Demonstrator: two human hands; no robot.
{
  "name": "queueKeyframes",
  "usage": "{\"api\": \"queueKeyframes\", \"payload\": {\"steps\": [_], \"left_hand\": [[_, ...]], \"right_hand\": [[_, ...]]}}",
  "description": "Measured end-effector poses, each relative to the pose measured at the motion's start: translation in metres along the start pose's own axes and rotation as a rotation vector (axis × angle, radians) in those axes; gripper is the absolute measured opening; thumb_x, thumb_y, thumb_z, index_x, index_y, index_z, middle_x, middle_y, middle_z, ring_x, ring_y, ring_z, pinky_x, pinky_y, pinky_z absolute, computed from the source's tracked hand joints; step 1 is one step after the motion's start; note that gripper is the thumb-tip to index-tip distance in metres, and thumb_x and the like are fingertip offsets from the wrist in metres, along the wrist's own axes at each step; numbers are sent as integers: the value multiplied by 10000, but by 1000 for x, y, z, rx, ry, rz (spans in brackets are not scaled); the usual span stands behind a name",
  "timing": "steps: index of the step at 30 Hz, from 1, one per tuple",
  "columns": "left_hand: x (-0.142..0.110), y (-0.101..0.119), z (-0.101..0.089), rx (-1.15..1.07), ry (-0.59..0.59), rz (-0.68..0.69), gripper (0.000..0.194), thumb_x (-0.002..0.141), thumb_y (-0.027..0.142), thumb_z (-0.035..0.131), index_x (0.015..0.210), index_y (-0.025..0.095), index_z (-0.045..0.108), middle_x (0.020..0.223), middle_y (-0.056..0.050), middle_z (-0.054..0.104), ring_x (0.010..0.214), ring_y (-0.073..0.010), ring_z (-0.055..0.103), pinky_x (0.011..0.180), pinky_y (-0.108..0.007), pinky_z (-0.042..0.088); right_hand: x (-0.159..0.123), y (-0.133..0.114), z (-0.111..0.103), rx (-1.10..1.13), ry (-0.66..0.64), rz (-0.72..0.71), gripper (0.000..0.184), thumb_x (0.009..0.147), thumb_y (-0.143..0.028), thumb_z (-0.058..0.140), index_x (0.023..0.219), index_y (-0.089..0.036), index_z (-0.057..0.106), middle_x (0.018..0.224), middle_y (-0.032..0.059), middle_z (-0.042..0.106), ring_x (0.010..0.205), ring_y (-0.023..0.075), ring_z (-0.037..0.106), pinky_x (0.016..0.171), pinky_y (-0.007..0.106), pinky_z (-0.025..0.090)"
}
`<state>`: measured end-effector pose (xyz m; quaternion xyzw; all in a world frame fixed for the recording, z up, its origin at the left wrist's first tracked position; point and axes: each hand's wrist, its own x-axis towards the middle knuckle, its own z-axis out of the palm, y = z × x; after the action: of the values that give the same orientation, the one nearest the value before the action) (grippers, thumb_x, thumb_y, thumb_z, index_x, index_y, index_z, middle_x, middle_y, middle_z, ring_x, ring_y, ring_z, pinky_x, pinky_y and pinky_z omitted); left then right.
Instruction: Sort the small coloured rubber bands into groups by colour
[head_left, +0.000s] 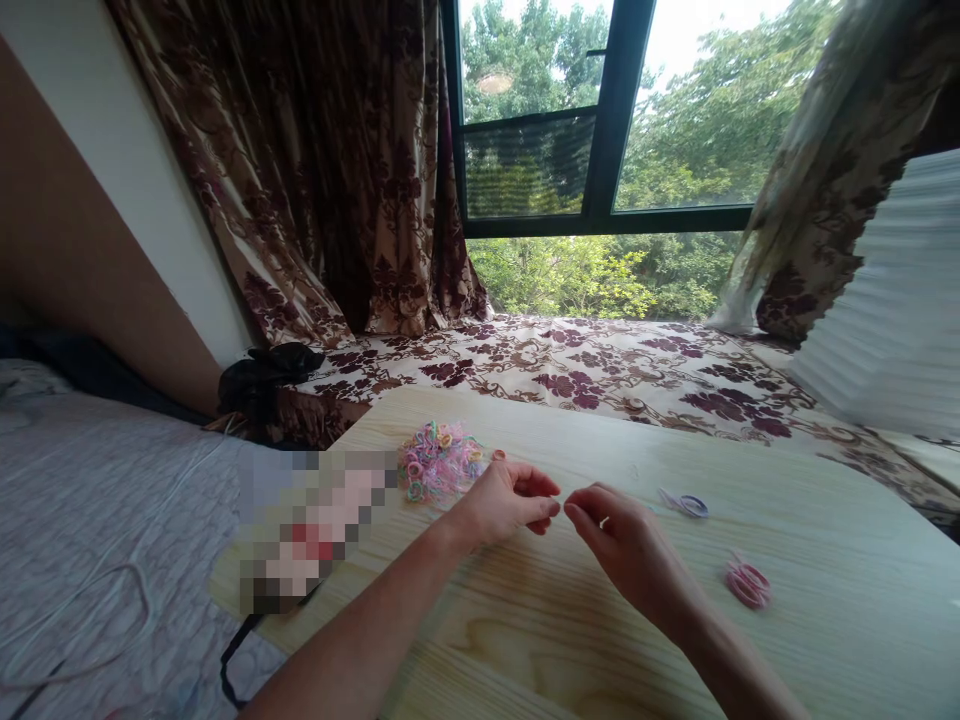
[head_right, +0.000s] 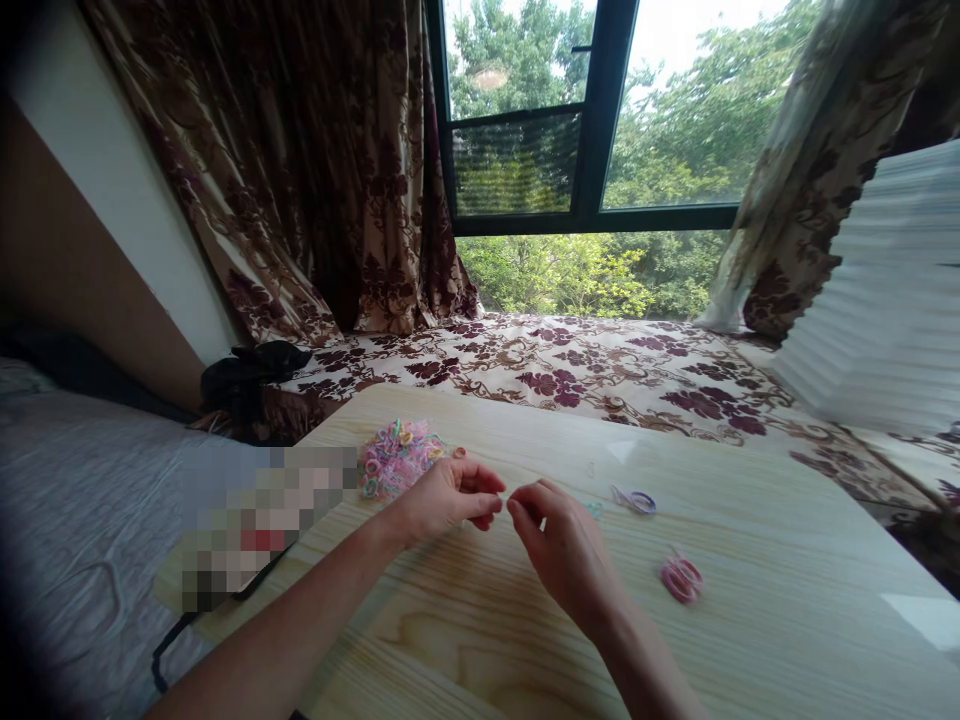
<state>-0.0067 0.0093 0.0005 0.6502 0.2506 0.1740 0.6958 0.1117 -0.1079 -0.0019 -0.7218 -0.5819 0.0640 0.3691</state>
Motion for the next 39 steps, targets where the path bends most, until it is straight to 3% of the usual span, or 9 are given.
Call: {"api": "queueKeyframes", "payload": {"steps": [5, 11, 16, 20, 27, 33, 39], "left_hand": [[1, -2, -1, 126, 24, 46, 148, 655, 213, 638, 732, 85, 643, 542, 7, 571, 474, -66, 511, 500, -202, 434], [5, -8, -5, 261, 52, 97, 163, 682, 232, 585, 743, 99, 657, 561, 1, 579, 494, -72, 507, 541, -213, 430], [7, -11, -8, 358, 112, 143, 181, 699, 251, 562, 737, 104, 661, 604, -13, 588, 530, -83, 514, 547, -209, 426], [8, -10, -11, 434, 181, 179, 172, 700, 229, 553, 735, 107, 669, 682, -29, 621, 588, -96, 532, 564, -203, 423], [9, -9, -22, 572, 245, 191, 158, 705, 208, 530, 708, 123, 662, 648, -21, 647, 607, -116, 559, 556, -199, 395], [10, -9, -39, 725, 356, 164, 186, 738, 231, 518, 743, 143, 681, 700, -48, 679, 627, -127, 580, 571, -202, 398], [6, -3, -48, 852, 366, 90, 189, 726, 231, 513, 690, 154, 682, 709, -49, 686, 615, -138, 576, 524, -207, 354]], "right_hand": [[0, 0, -2, -19, -14, 28, 271, 823, -349, 449, 685, -188, 618, 659, 22, 626, 562, 129, 526, 530, 245, 391], [3, 5, -12, -74, 17, 70, 316, 799, -394, 435, 678, -183, 636, 641, 41, 642, 561, 149, 543, 511, 253, 386], [4, 38, -40, -112, 80, 247, 350, 784, -427, 443, 714, -181, 682, 565, 23, 641, 529, 162, 563, 509, 258, 401], [1, 59, -62, -301, 164, 404, 352, 754, -422, 456, 732, -188, 718, 535, 27, 638, 519, 192, 586, 448, 258, 365], [0, 55, -74, -525, 47, 591, 284, 750, -384, 473, 744, -235, 715, 657, 55, 696, 633, 226, 629, 478, 258, 358], [-2, 52, -70, -594, -17, 584, 293, 784, -380, 449, 743, -245, 706, 692, 72, 699, 619, 227, 616, 483, 272, 328], [-3, 54, -71, -646, 7, 528, 298, 787, -388, 465, 705, -242, 711, 643, 82, 681, 562, 226, 591, 461, 277, 311]]}}
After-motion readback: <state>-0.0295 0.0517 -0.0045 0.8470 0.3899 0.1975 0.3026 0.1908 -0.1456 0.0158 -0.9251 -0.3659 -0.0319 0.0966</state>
